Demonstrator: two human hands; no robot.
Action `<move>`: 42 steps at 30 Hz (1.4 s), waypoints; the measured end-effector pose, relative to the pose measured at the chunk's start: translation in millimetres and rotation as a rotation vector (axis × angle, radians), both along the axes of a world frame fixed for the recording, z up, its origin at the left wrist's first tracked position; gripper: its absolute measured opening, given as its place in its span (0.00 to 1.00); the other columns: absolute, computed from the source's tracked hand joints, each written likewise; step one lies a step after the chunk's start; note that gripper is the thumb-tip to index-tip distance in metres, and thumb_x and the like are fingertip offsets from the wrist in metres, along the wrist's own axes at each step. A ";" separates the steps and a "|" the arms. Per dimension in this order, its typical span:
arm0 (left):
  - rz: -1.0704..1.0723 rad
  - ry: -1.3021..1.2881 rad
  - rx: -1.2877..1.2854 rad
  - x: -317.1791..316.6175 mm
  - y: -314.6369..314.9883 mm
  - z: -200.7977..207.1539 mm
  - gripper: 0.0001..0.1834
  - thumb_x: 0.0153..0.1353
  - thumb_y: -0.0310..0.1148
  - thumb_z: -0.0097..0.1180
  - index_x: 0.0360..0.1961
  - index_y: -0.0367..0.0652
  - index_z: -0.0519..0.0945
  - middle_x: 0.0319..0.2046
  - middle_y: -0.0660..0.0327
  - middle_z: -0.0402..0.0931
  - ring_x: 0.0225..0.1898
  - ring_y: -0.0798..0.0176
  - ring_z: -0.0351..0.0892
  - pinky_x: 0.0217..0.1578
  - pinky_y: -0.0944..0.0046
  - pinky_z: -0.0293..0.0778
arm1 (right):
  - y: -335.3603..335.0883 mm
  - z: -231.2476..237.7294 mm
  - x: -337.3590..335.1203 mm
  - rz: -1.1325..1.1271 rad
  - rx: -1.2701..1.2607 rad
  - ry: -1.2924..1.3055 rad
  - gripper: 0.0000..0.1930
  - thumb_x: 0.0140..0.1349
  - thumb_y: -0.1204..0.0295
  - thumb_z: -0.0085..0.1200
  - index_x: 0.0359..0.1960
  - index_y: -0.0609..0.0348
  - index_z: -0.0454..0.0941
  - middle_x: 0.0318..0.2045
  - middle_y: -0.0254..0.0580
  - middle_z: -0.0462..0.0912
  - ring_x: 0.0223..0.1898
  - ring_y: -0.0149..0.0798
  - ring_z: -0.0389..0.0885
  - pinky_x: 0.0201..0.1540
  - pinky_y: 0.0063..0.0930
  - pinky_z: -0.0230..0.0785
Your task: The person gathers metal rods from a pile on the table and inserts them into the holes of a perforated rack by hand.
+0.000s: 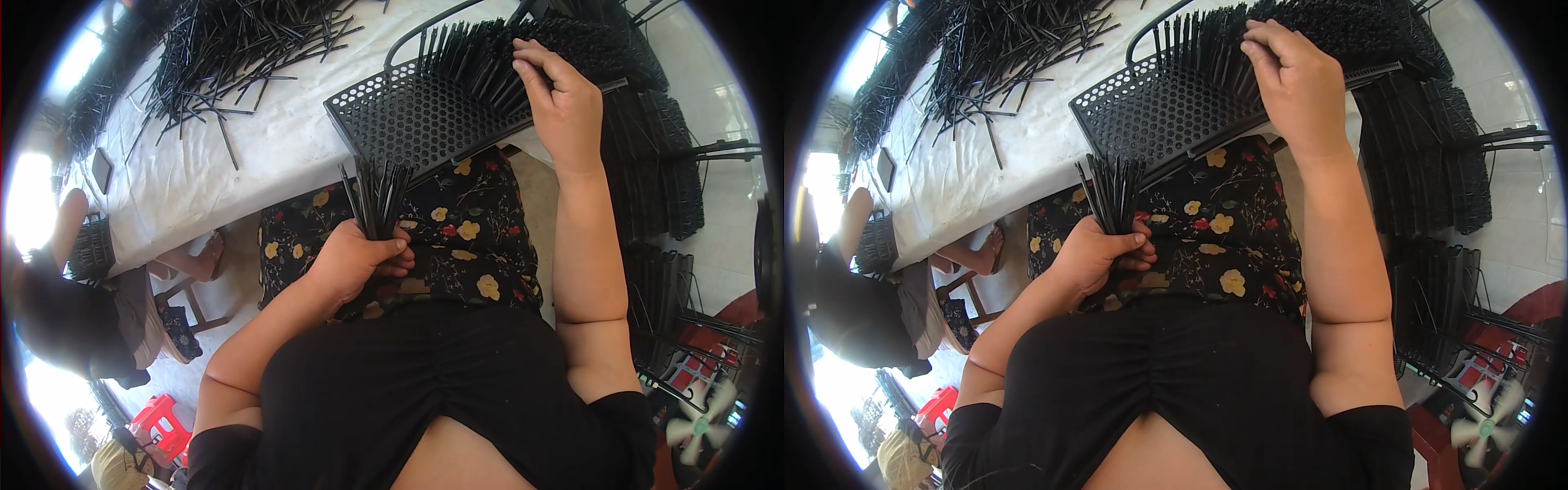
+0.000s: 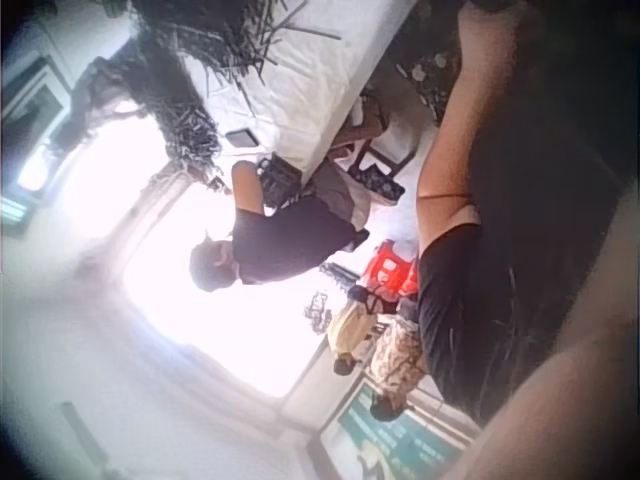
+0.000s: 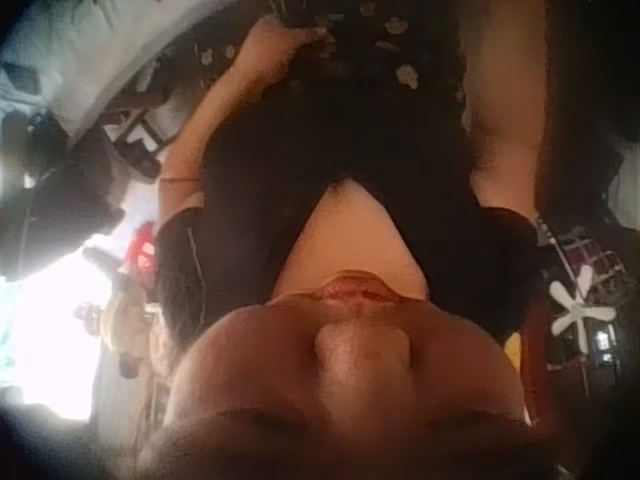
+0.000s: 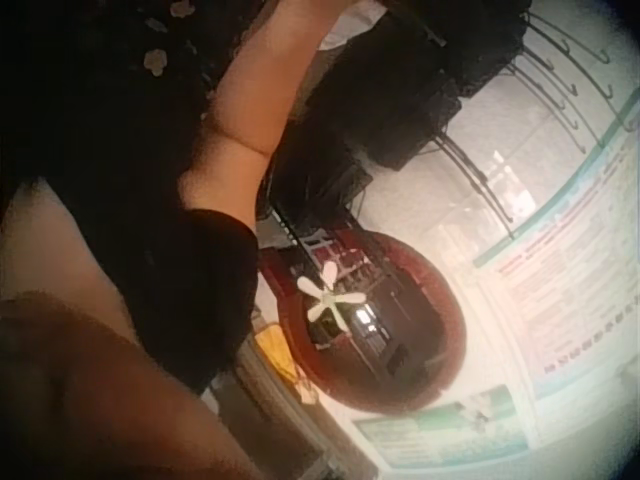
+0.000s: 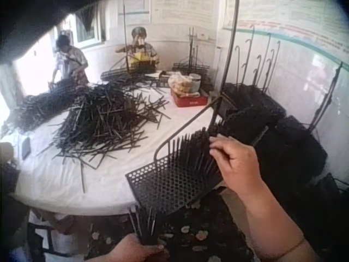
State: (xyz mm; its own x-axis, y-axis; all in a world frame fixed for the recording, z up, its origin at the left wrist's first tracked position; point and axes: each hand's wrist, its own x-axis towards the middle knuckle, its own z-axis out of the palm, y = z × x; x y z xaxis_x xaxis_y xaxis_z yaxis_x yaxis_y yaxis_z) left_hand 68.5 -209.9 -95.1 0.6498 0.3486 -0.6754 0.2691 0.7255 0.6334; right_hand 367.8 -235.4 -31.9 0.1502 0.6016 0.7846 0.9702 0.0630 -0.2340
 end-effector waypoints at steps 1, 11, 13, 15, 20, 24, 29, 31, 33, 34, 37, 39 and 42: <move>0.001 0.000 -0.001 -0.2 0.1 -0.2 0.08 0.62 0.21 0.55 0.42 0.31 0.76 0.30 0.53 0.80 0.33 0.60 0.84 0.34 0.66 0.84 | -2.4 -0.3 -0.1 0.021 -0.021 0.097 0.07 0.60 0.72 0.60 0.39 0.58 0.83 0.39 0.42 0.86 0.39 0.42 0.86 0.43 0.29 0.77; 0.024 -0.006 0.008 1.5 1.0 1.8 0.07 0.62 0.21 0.55 0.42 0.31 0.76 0.30 0.53 0.80 0.32 0.60 0.84 0.33 0.65 0.84 | -5.3 -8.5 14.5 -0.077 -0.099 -0.103 0.11 0.65 0.72 0.54 0.47 0.55 0.82 0.50 0.43 0.83 0.56 0.45 0.78 0.54 0.34 0.72; 0.028 -0.011 0.011 1.3 1.0 1.2 0.07 0.63 0.21 0.55 0.42 0.31 0.76 0.30 0.53 0.80 0.33 0.59 0.84 0.33 0.65 0.84 | -4.3 -5.0 13.8 -0.057 -0.168 -0.036 0.15 0.68 0.67 0.50 0.53 0.53 0.78 0.55 0.41 0.79 0.63 0.45 0.70 0.62 0.36 0.62; 0.024 -0.010 0.013 1.8 1.4 0.4 0.07 0.63 0.23 0.56 0.42 0.31 0.77 0.30 0.53 0.80 0.33 0.59 0.84 0.33 0.65 0.84 | -2.9 -0.3 11.9 -0.039 -0.236 0.031 0.19 0.71 0.61 0.45 0.59 0.52 0.75 0.60 0.39 0.75 0.69 0.44 0.63 0.69 0.38 0.52; 0.018 -0.010 0.025 1.3 1.3 1.4 0.10 0.65 0.27 0.55 0.44 0.31 0.77 0.31 0.53 0.80 0.34 0.59 0.83 0.34 0.64 0.83 | -3.5 3.8 1.8 -0.002 -0.379 -0.063 0.20 0.71 0.58 0.44 0.59 0.51 0.75 0.63 0.38 0.72 0.71 0.45 0.58 0.72 0.44 0.42; -0.013 -0.025 0.054 1.9 0.3 6.7 0.14 0.68 0.33 0.52 0.47 0.32 0.77 0.32 0.55 0.79 0.33 0.63 0.82 0.34 0.66 0.80 | -16.6 3.5 -2.5 -0.030 -0.337 -0.110 0.18 0.71 0.61 0.45 0.58 0.51 0.76 0.64 0.37 0.72 0.72 0.47 0.55 0.72 0.44 0.44; -0.118 -0.135 0.197 3.5 -2.6 31.5 0.15 0.70 0.36 0.51 0.50 0.36 0.76 0.33 0.57 0.79 0.31 0.65 0.79 0.30 0.67 0.77 | -43.5 -5.0 -47.9 0.077 0.027 0.282 0.08 0.64 0.76 0.55 0.43 0.61 0.81 0.39 0.45 0.84 0.43 0.43 0.82 0.46 0.29 0.73; -0.123 -0.227 0.186 6.2 -6.0 27.4 0.16 0.69 0.36 0.51 0.51 0.37 0.76 0.34 0.57 0.79 0.30 0.66 0.78 0.29 0.67 0.76 | -60.5 -27.7 -87.7 0.229 -0.188 0.898 0.03 0.64 0.75 0.57 0.35 0.62 0.80 0.28 0.35 0.80 0.31 0.26 0.76 0.36 0.21 0.69; -0.035 -0.126 -0.065 12.3 -5.8 16.3 0.16 0.69 0.36 0.52 0.52 0.39 0.75 0.34 0.58 0.78 0.31 0.65 0.78 0.29 0.66 0.77 | -66.6 -43.5 -112.7 0.242 -0.515 1.354 0.09 0.65 0.69 0.58 0.34 0.63 0.79 0.27 0.32 0.79 0.28 0.22 0.74 0.31 0.18 0.67; -0.039 -0.124 -0.064 12.5 -5.8 13.1 0.16 0.69 0.36 0.52 0.52 0.39 0.75 0.34 0.58 0.78 0.31 0.65 0.78 0.29 0.66 0.77 | -65.4 -54.5 -120.1 0.304 -0.586 1.494 0.10 0.66 0.67 0.56 0.35 0.62 0.78 0.27 0.32 0.79 0.27 0.24 0.75 0.30 0.19 0.68; -0.009 -0.142 -0.076 10.2 -7.2 10.1 0.15 0.68 0.35 0.53 0.52 0.39 0.75 0.34 0.57 0.79 0.32 0.64 0.79 0.28 0.63 0.78 | -60.6 -57.7 -127.9 0.423 -0.653 1.853 0.10 0.67 0.66 0.55 0.38 0.61 0.77 0.28 0.33 0.79 0.27 0.27 0.77 0.29 0.22 0.71; 0.053 -0.169 -0.078 12.1 -5.9 14.1 0.15 0.68 0.32 0.52 0.53 0.39 0.75 0.38 0.54 0.79 0.36 0.59 0.81 0.32 0.57 0.82 | -56.6 -53.0 -128.6 0.516 -0.641 1.998 0.11 0.67 0.66 0.54 0.41 0.62 0.75 0.29 0.34 0.79 0.26 0.29 0.77 0.28 0.24 0.72; 0.113 -0.256 -0.188 14.9 -11.4 31.8 0.16 0.67 0.30 0.51 0.55 0.38 0.73 0.44 0.51 0.78 0.42 0.53 0.81 0.37 0.49 0.83 | -59.8 -40.1 -136.8 0.387 -0.522 2.028 0.11 0.67 0.67 0.54 0.44 0.62 0.74 0.32 0.36 0.81 0.29 0.29 0.79 0.28 0.23 0.73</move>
State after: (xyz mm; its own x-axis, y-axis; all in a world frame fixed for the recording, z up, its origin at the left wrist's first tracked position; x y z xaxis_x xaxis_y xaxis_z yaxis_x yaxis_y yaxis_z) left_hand 83.4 -221.3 -63.3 0.7712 0.3128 -0.5545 0.0297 0.8523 0.5221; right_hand 231.0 -295.1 -72.0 0.2066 0.8563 -0.4734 -0.6301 -0.2537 -0.7339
